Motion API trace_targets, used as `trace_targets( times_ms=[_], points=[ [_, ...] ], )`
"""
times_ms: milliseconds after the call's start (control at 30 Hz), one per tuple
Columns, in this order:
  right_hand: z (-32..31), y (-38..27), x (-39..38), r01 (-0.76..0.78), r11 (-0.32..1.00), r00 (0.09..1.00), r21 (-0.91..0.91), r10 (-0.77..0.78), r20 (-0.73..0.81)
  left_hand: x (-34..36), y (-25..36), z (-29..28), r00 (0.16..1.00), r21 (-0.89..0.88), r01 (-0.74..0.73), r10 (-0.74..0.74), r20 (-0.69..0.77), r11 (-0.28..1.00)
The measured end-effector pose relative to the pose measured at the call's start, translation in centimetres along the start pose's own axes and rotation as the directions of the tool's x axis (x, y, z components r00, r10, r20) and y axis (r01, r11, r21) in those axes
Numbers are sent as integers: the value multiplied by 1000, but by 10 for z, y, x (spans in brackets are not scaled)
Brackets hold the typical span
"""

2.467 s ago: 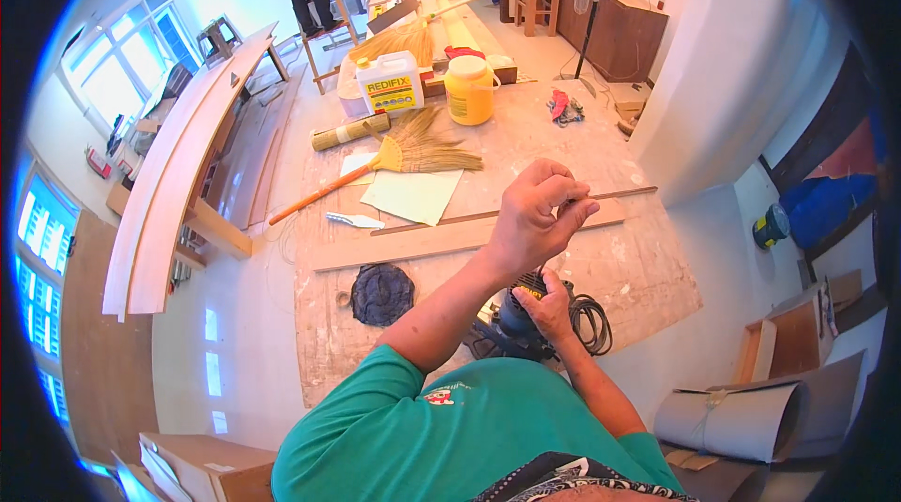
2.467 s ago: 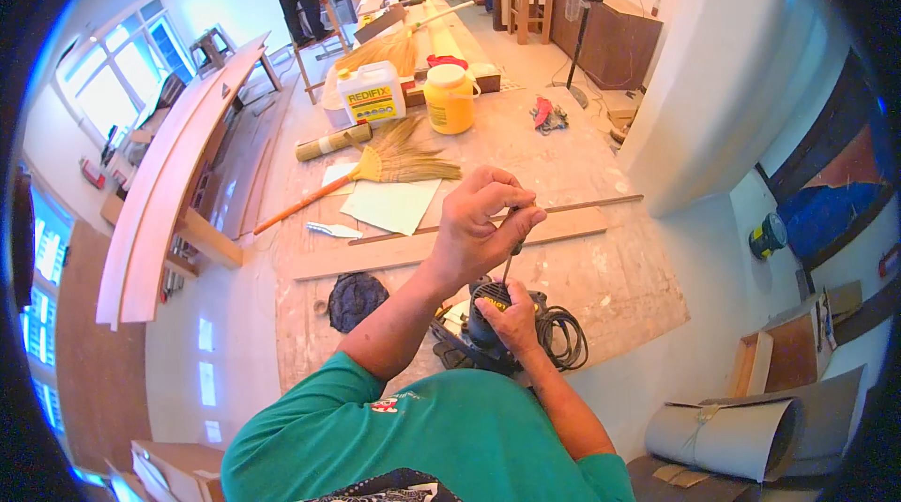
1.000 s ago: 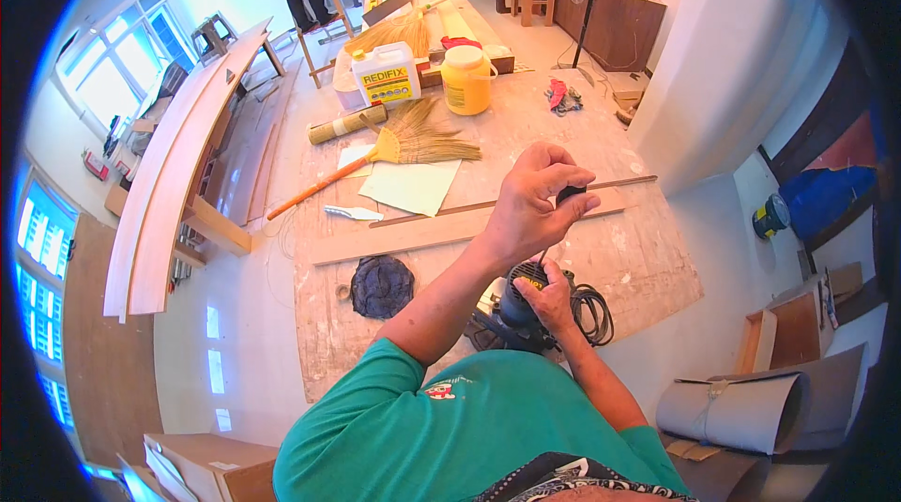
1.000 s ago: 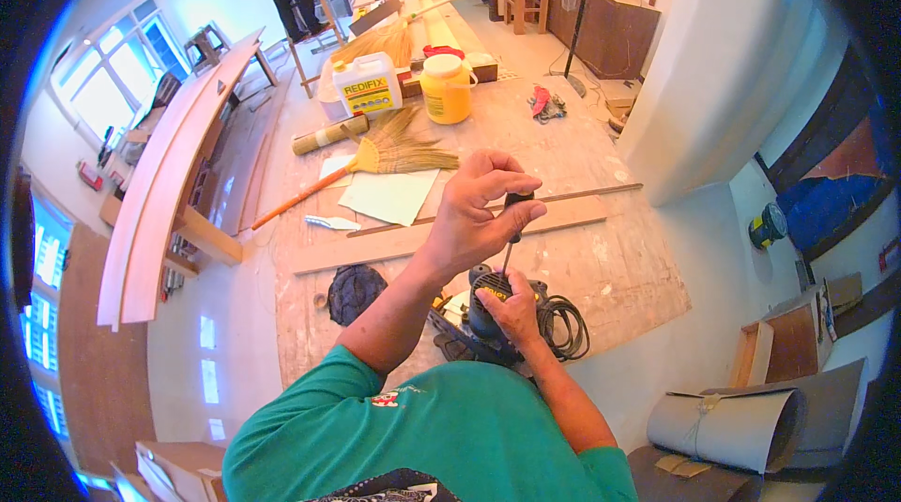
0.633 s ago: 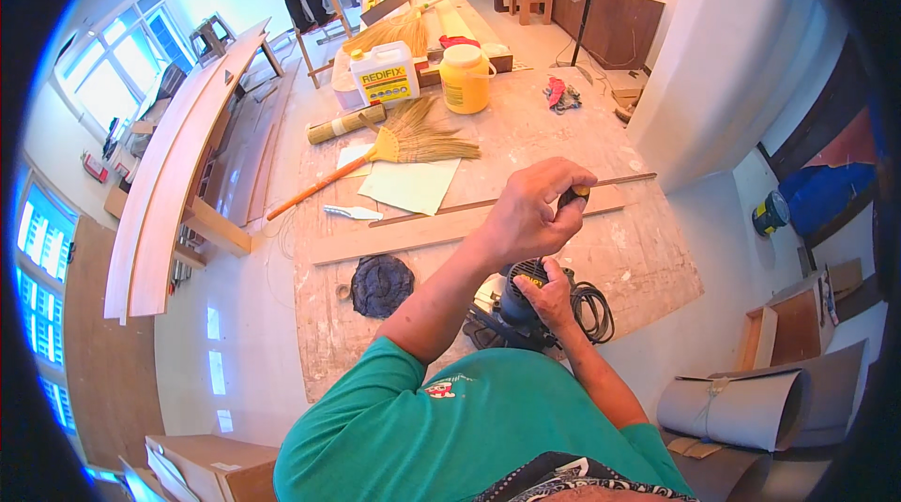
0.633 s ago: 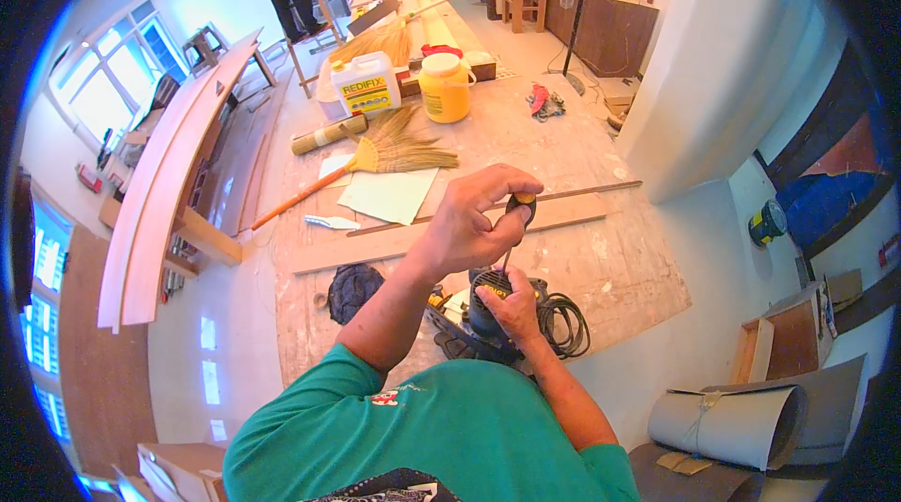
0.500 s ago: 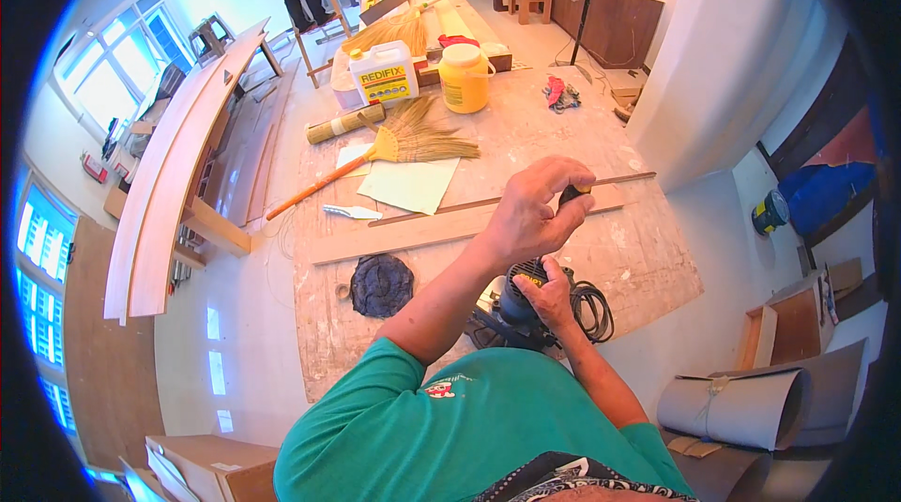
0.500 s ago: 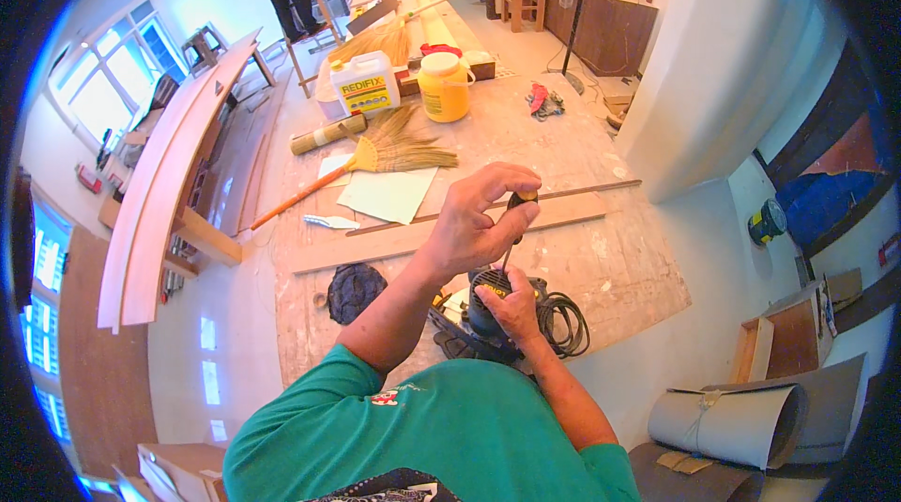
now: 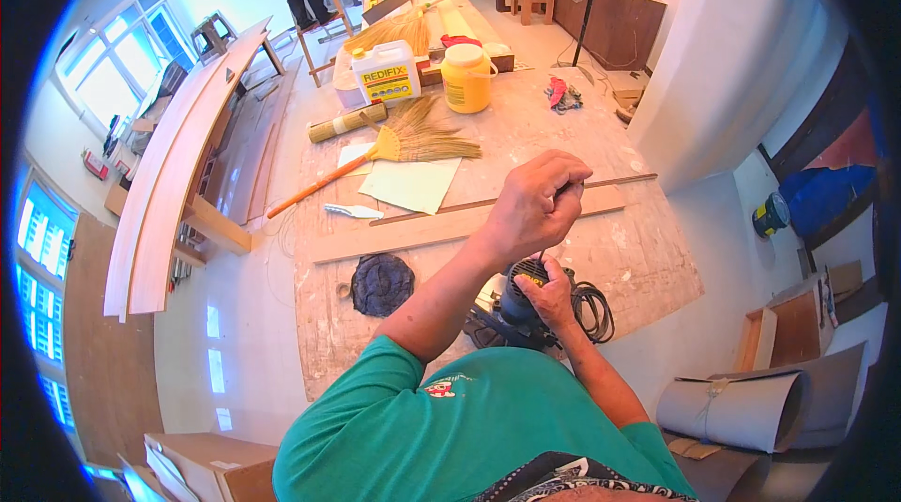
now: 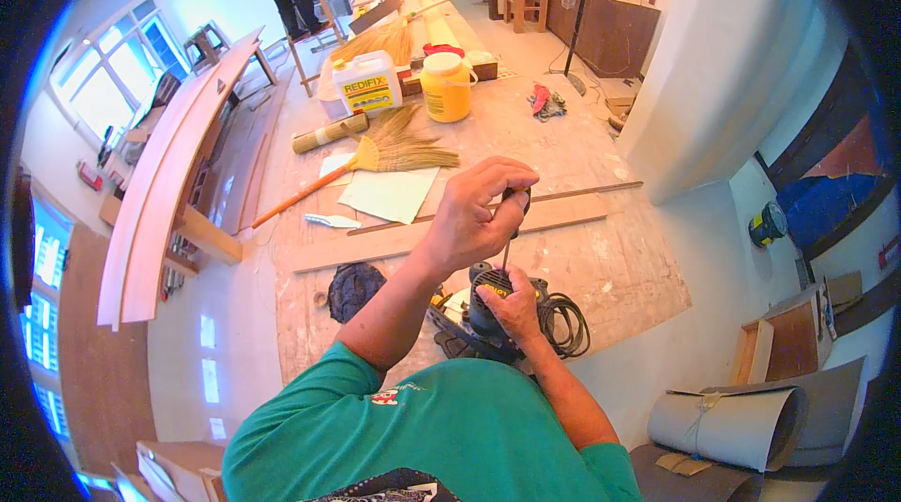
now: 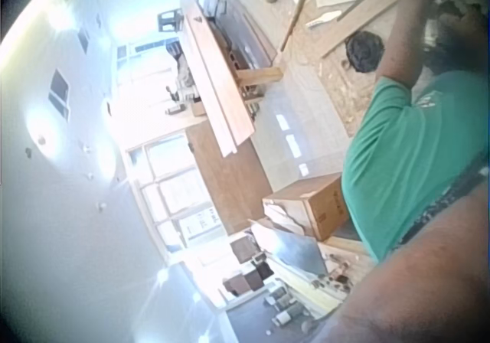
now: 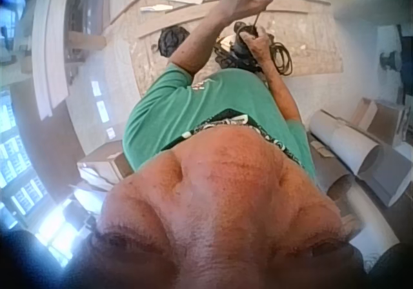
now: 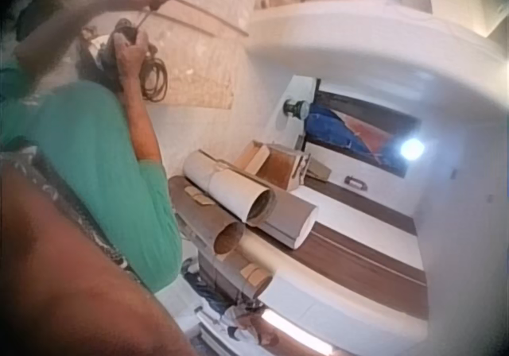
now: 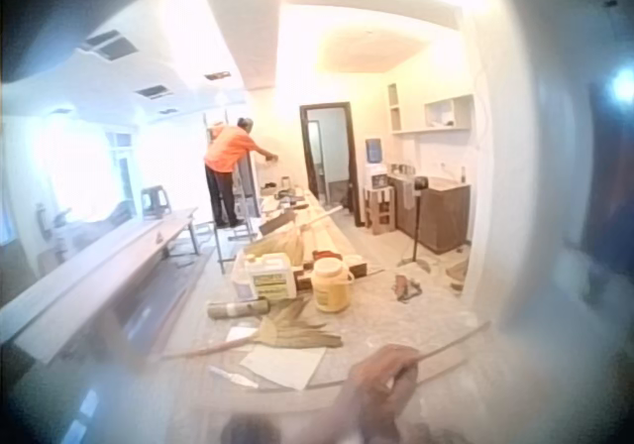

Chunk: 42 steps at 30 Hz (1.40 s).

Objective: The person uses a screwdriver to loosen and remove screws from the casing of a circular saw, then uses a tape measure to check the internal dimensions of the saw's blade housing.

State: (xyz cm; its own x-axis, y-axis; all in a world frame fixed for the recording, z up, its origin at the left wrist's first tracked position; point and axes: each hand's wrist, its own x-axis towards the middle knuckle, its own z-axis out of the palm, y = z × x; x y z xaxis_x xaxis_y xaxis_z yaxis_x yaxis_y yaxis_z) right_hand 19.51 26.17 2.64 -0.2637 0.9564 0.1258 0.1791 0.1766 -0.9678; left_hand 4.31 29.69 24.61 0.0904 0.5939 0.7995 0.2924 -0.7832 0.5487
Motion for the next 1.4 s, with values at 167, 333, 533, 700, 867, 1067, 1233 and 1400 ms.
trace_targets(
  times_ms=[167,333,533,700,867,1067,1233,1400],
  points=[
    [1,1,0,14,1000,1000,-9,-14,-4,-4,3,0,999,74,26,-23,-37,997],
    [1,-5,-1,25,1000,1000,-1,-25,-13,1,3,-8,994,-22,75,-73,81,997],
    [0,-1,0,-1,1000,1000,14,1,5,-5,-1,1,986,-121,161,-157,47,979],
    [0,-4,0,-5,1000,1000,2,5,15,-6,0,4,996,-11,55,-56,-76,998],
    [0,-8,-3,6,1000,1000,-25,-6,-4,-3,-4,-4,996,16,80,-79,-35,997],
    [0,-9,-2,-4,1000,1000,-7,4,-2,-2,-6,-6,987,5,158,-158,6,987],
    [0,-9,-3,13,1000,1000,4,-13,-5,-4,-3,1,998,33,50,-49,-38,998],
    [1,-11,-4,-15,999,1000,29,15,0,-3,-1,-4,991,-6,135,-135,16,991]
  ],
)
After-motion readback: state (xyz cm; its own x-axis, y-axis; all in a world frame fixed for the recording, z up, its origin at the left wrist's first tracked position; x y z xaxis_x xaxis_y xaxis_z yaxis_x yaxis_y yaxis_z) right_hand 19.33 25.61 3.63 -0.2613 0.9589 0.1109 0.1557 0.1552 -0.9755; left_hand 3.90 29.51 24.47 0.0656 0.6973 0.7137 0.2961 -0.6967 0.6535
